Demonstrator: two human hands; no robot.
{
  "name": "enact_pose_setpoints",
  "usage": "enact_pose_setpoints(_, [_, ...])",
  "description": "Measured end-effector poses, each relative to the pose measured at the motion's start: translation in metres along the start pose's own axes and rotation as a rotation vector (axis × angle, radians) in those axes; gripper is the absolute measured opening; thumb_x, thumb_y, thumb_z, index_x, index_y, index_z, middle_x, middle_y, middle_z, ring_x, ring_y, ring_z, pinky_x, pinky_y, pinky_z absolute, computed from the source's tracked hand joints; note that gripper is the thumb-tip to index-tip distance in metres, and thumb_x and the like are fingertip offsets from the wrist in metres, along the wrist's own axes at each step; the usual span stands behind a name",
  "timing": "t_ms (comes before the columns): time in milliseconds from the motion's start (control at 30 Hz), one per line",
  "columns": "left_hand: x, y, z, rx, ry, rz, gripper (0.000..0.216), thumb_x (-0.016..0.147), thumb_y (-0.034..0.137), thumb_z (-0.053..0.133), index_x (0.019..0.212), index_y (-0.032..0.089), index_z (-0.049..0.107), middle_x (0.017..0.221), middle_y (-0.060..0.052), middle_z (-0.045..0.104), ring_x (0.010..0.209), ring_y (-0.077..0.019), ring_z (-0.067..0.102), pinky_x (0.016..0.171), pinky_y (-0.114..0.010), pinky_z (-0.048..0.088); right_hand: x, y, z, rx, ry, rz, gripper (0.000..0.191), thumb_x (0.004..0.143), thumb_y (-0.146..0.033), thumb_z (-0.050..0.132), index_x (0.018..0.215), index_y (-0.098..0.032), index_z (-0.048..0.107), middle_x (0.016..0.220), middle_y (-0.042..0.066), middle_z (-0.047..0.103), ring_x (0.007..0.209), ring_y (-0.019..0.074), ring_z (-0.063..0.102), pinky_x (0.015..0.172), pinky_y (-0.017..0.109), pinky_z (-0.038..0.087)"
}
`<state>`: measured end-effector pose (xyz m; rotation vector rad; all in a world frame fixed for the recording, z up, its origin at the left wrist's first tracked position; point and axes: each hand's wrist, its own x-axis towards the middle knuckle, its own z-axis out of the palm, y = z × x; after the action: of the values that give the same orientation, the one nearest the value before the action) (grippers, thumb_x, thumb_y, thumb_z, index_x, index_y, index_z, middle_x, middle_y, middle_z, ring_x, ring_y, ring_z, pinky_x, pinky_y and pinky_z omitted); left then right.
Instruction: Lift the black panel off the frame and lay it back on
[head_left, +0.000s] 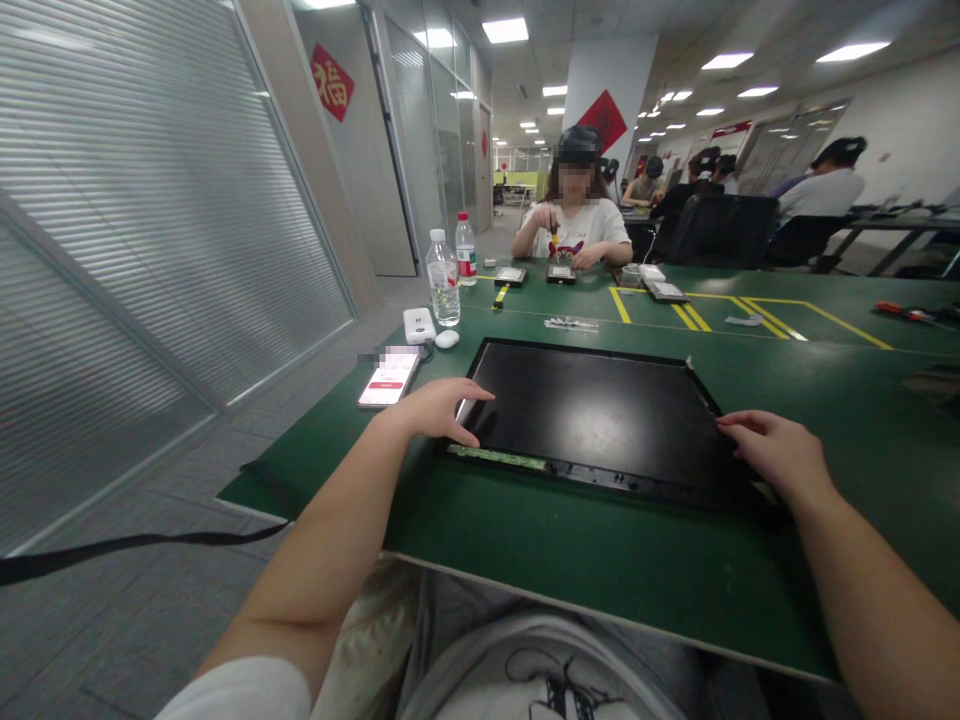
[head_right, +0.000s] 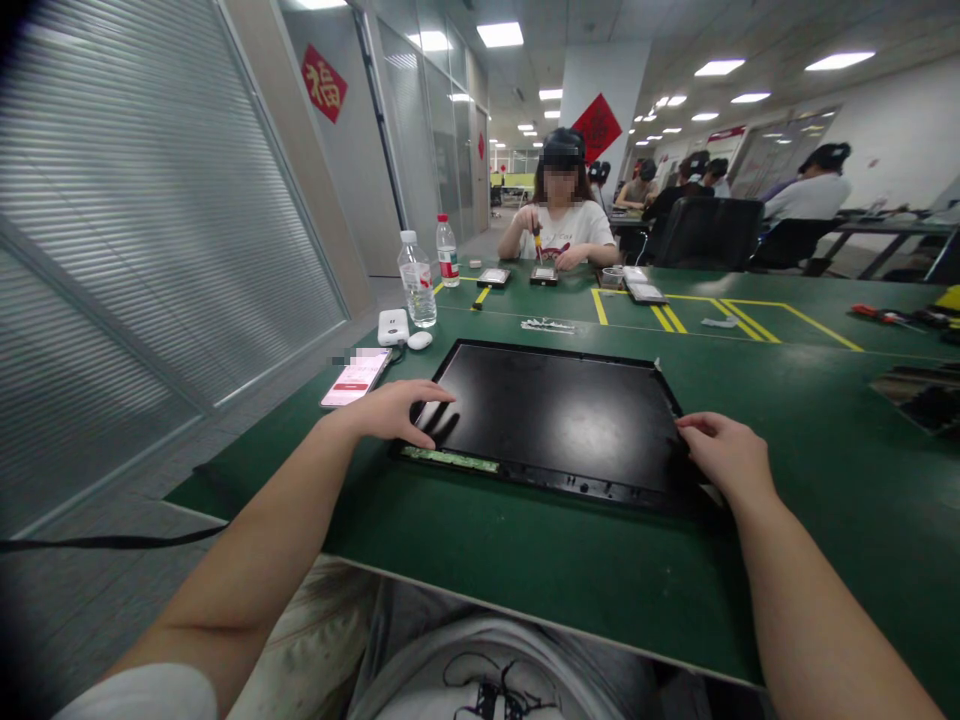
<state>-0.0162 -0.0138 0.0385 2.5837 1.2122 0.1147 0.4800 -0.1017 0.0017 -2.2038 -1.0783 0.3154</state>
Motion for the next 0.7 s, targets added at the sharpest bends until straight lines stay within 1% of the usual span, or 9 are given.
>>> enact_pose_setpoints(100, [0.0,0.002,0.0,-0.005,-0.006,0.012,0.076,0.081,0.047,0.096,0.151,0.031,0.073,0.157,-0.006,0.072,0.141,-0.0327,0.068,0.118,-0.035,0.048,0.004,0.004,0.002,0.001,0.002,-0.015,0.021,0.071,-0.038,0.065,0.08,-0.026,0.08,0.074,0.003,0.077,0.064,0.0243,0.069,0.079,0.04,0.053])
enact_pose_setpoints(233, [-0.002,0.005,-0.001,0.017,-0.016,-0.013,0.071,0.083,0.045,0.094,0.15,0.034,0.074,0.152,-0.003,0.075,0.139,-0.0311,0.069,0.116,-0.033,0.048,0.005,0.008,0.003,0.015,0.026,-0.034,0.02,0.07,-0.039,0.065,0.077,-0.026,0.079,0.066,0.003,0.073,0.063,0.0245,0.068,0.078,0.039,0.053])
enact_pose_setpoints(500, [-0.002,0.011,-0.004,0.08,-0.01,-0.034,0.068,0.083,0.048,0.093,0.148,0.037,0.076,0.147,-0.003,0.079,0.142,-0.035,0.069,0.116,-0.035,0.047,-0.004,-0.003,-0.001,0.034,-0.006,0.038,0.023,0.073,-0.037,0.065,0.084,-0.024,0.08,0.071,0.004,0.073,0.066,0.0236,0.068,0.078,0.038,0.052])
enact_pose_setpoints(600, [-0.002,0.013,-0.005,0.099,-0.009,-0.036,0.068,0.083,0.049,0.093,0.148,0.037,0.077,0.143,-0.003,0.081,0.137,-0.0341,0.072,0.113,-0.034,0.049,-0.007,-0.007,-0.003,0.033,-0.015,0.051,0.023,0.073,-0.037,0.066,0.085,-0.023,0.081,0.069,0.004,0.072,0.067,0.0239,0.067,0.079,0.038,0.052])
enact_pose_setpoints(700, [-0.002,0.012,-0.005,0.105,-0.008,-0.032,0.068,0.083,0.049,0.093,0.148,0.036,0.077,0.14,-0.003,0.082,0.127,-0.0321,0.077,0.11,-0.032,0.05,-0.007,-0.008,-0.003,0.045,0.004,0.043,0.021,0.072,-0.035,0.066,0.081,-0.023,0.08,0.068,0.003,0.071,0.066,0.0233,0.067,0.079,0.038,0.052])
